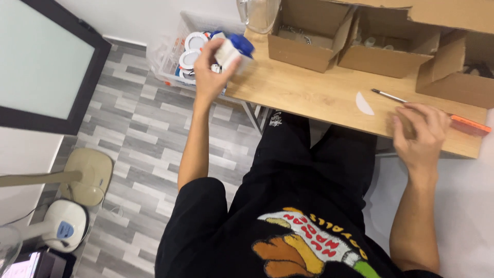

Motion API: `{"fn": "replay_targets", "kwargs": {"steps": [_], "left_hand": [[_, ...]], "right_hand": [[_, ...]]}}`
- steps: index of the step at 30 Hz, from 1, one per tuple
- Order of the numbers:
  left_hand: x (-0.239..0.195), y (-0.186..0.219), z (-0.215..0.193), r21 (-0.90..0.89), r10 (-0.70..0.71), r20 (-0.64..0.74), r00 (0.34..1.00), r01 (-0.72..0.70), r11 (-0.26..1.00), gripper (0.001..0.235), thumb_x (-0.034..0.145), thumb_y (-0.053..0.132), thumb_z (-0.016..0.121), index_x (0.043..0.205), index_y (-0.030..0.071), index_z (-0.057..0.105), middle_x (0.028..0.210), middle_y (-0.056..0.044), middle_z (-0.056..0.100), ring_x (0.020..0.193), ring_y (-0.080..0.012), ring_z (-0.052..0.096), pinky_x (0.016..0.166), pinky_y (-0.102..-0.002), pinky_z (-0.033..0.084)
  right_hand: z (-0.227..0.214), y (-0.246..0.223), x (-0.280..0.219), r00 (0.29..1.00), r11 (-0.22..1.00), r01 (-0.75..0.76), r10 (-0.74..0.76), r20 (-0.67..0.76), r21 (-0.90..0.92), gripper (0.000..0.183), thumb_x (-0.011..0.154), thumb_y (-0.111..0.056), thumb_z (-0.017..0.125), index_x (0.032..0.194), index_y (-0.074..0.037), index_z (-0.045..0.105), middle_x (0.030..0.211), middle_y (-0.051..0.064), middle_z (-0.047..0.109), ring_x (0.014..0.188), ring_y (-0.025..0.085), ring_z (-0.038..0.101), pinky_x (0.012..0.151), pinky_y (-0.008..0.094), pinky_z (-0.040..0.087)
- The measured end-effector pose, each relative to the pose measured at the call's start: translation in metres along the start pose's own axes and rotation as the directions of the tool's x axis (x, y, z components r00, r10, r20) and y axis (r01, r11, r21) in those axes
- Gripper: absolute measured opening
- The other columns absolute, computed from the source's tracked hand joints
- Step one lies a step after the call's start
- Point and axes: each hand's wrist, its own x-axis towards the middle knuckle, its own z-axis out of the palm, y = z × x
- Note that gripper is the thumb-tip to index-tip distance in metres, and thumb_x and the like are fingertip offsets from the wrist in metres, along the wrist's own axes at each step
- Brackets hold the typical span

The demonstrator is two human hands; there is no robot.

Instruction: The person assembles a white plastic electrical box with a blue circular cover. They use an orange screwdriver to tighten screws on the side of the box, then remove the cover to inspect the interior and place the components into a cardboard box.

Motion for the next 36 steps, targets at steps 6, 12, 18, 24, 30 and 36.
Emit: {"fn": "replay_targets", "kwargs": {"steps": [6,12,18,24,30,36], "left_hand": [[-0.017,0.071,0.055,-0.152,0.2,0.411,0.889,-0.15,0.977,0.056,0.094,0.022,0.092,0.141,0.008,0.065,0.134,-0.011,0.074,0.122,-0.023,0.07,0.104,-0.035,0.063],[-0.041,0.089,0.142,-0.371,0.229,0.425,0.876,-0.062,0.927,0.056,0.085,0.029,0.102,0.133,0.019,0.077,0.126,-0.006,0.081,0.117,-0.0271,0.078,0.098,-0.039,0.065],[-0.05,0.105,0.17,-0.412,0.245,0.44,0.864,-0.048,0.91,0.049,0.092,0.028,0.097,0.135,0.02,0.076,0.134,-0.005,0.078,0.126,-0.0271,0.075,0.107,-0.042,0.061],[-0.052,0.111,0.18,-0.436,0.227,0.46,0.858,-0.004,0.9,0.032,0.109,0.019,0.077,0.141,0.018,0.075,0.143,-0.007,0.073,0.136,-0.0284,0.07,0.117,-0.045,0.054],[-0.052,0.115,0.188,-0.502,0.114,0.456,0.883,0.15,0.852,0.025,0.112,0.01,0.068,0.134,0.011,0.079,0.141,-0.013,0.074,0.135,-0.0276,0.069,0.118,-0.045,0.051],[-0.056,0.109,0.202,-0.546,-0.009,0.416,0.909,0.257,0.797,0.023,0.104,0.009,0.083,0.125,0.006,0.078,0.136,-0.016,0.076,0.128,-0.0255,0.073,0.113,-0.044,0.053]], "right_hand": [[-0.002,-0.054,0.04,0.993,0.983,0.094,-0.104,0.054,0.156,0.015,0.11,-0.003,0.086,0.123,0.001,0.08,0.132,0.017,0.077,0.119,0.034,0.073,0.109,0.047,0.052],[0.025,-0.072,0.061,0.988,0.935,0.043,-0.091,0.121,0.353,0.069,0.091,-0.021,0.093,0.152,-0.003,0.065,0.149,0.02,0.071,0.131,0.04,0.069,0.114,0.049,0.047],[0.041,-0.047,0.048,0.986,0.947,0.046,-0.094,0.137,0.318,0.071,0.091,-0.023,0.095,0.152,-0.002,0.065,0.141,0.017,0.075,0.129,0.034,0.071,0.117,0.047,0.045],[0.05,-0.041,0.045,0.993,0.943,0.044,-0.079,0.092,0.331,0.067,0.09,-0.019,0.094,0.149,-0.003,0.068,0.138,0.016,0.077,0.122,0.033,0.073,0.114,0.047,0.047],[0.048,-0.04,0.047,0.998,0.94,0.041,-0.057,0.038,0.339,0.063,0.091,-0.021,0.096,0.144,0.002,0.07,0.132,0.017,0.078,0.114,0.035,0.075,0.106,0.048,0.05],[0.057,-0.033,0.048,0.999,0.951,-0.004,-0.011,0.049,0.308,0.065,0.089,-0.02,0.097,0.144,0.001,0.071,0.129,0.015,0.079,0.108,0.033,0.076,0.1,0.045,0.052]]}}
